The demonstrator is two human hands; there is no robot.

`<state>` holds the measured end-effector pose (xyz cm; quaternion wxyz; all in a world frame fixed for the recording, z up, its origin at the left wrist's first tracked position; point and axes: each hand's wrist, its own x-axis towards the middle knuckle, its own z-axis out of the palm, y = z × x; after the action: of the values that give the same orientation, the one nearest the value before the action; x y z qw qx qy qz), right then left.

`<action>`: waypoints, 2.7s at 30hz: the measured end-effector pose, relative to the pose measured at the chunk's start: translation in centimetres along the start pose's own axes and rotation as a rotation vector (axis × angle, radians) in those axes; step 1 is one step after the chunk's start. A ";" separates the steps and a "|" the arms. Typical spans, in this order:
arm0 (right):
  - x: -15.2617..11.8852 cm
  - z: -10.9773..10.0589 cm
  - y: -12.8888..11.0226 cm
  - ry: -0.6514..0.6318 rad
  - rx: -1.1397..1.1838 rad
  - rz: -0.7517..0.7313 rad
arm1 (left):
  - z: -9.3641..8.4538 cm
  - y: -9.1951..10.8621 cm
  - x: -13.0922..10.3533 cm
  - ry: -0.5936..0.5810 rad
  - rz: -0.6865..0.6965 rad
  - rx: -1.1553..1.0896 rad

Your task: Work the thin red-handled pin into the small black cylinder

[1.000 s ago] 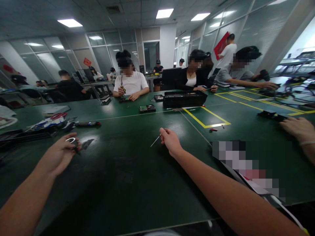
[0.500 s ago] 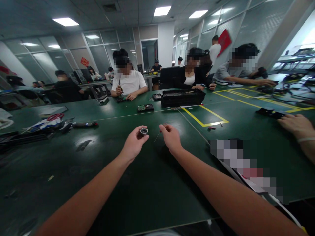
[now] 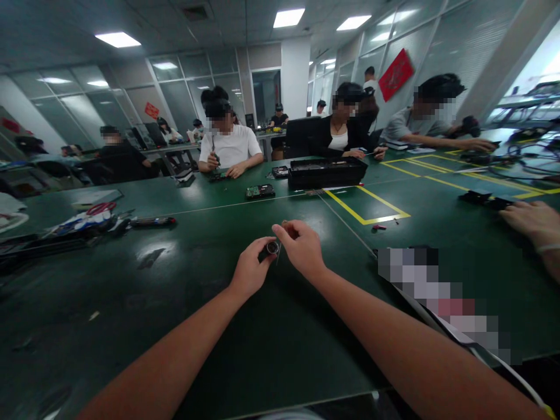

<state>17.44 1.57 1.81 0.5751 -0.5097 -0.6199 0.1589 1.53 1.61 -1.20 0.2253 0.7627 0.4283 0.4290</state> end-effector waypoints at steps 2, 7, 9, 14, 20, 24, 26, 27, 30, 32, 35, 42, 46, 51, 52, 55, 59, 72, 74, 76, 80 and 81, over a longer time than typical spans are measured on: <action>0.0 -0.3 -0.4 -0.009 0.079 0.027 | 0.0 0.1 0.0 0.003 -0.023 0.007; 0.0 -0.4 -0.4 0.090 0.343 0.098 | -0.1 0.1 0.1 0.055 -0.112 0.031; 0.0 -0.3 -0.2 0.119 0.358 0.106 | -0.2 0.2 0.1 0.057 -0.107 0.030; 0.0 -0.3 0.0 0.137 0.281 0.043 | -0.3 0.2 0.1 0.059 -0.091 0.022; -0.2 -0.5 -0.6 0.070 0.200 0.000 | -0.3 0.0 0.1 0.054 -0.080 0.008; -0.1 -0.7 -1.0 0.071 0.141 0.002 | -0.3 -0.3 0.1 0.060 -0.064 0.009; 0.0 -0.8 -1.2 0.077 0.085 0.001 | -0.3 -0.6 0.1 0.067 -0.054 0.004; 0.0 -0.9 -1.3 0.080 0.056 -0.001 | -0.3 -0.7 0.1 0.072 -0.050 0.001; 0.0 -1.1 -1.7 0.074 -0.006 -0.004 | -0.3 -0.9 0.1 0.085 -0.039 -0.006; 0.1 -1.2 -1.9 0.040 -0.030 -0.006 | -0.4 -0.9 0.0 0.087 -0.027 -0.005; 0.3 -1.5 -2.5 -0.062 -0.058 -0.016 | -0.7 -0.7 -0.1 0.079 -0.015 0.006; 0.7 -2.5 -5.2 -0.274 -0.195 -0.119 | -1.5 -0.3 -0.3 0.078 0.001 0.061; 0.3 -2.0 -5.2 -0.131 -0.262 -0.144 | -1.5 -0.1 -0.5 0.053 0.062 0.096; -0.2 -1.2 -3.5 -0.071 -0.291 -0.197 | -1.1 -0.2 -0.7 0.017 0.045 0.119; -0.3 -1.1 -3.2 -0.063 -0.284 -0.196 | -1.0 -0.3 -0.7 0.011 0.042 0.121; -0.5 -1.0 -2.6 -0.036 -0.256 -0.205 | -1.0 -0.6 -0.6 -0.001 0.048 0.127; -0.8 -1.3 -2.1 -0.060 -0.211 -0.217 | -1.3 -1.0 -0.5 0.033 0.032 0.144; -0.8 -1.1 -1.4 -0.153 -0.370 -0.152 | -2.3 -1.9 0.1 0.112 -0.018 0.163; -1.2 -0.8 -1.8 -0.182 -0.361 -0.184 | -2.3 -2.1 0.2 0.108 -0.027 0.162; -1.6 -0.7 -2.4 -0.199 -0.345 -0.221 | -2.4 -2.3 0.3 0.106 -0.023 0.160; -2.0 -0.8 -3.5 -0.216 -0.347 -0.250 | -2.5 -2.3 0.3 0.082 0.008 0.155; -2.0 -0.8 -3.6 -0.212 -0.345 -0.254 | -2.5 -2.2 0.3 0.072 0.013 0.153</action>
<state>16.18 -1.91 3.82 0.4266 -0.4988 -0.7539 0.0295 -1.57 2.96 -1.31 0.1479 0.7647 0.4626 0.4235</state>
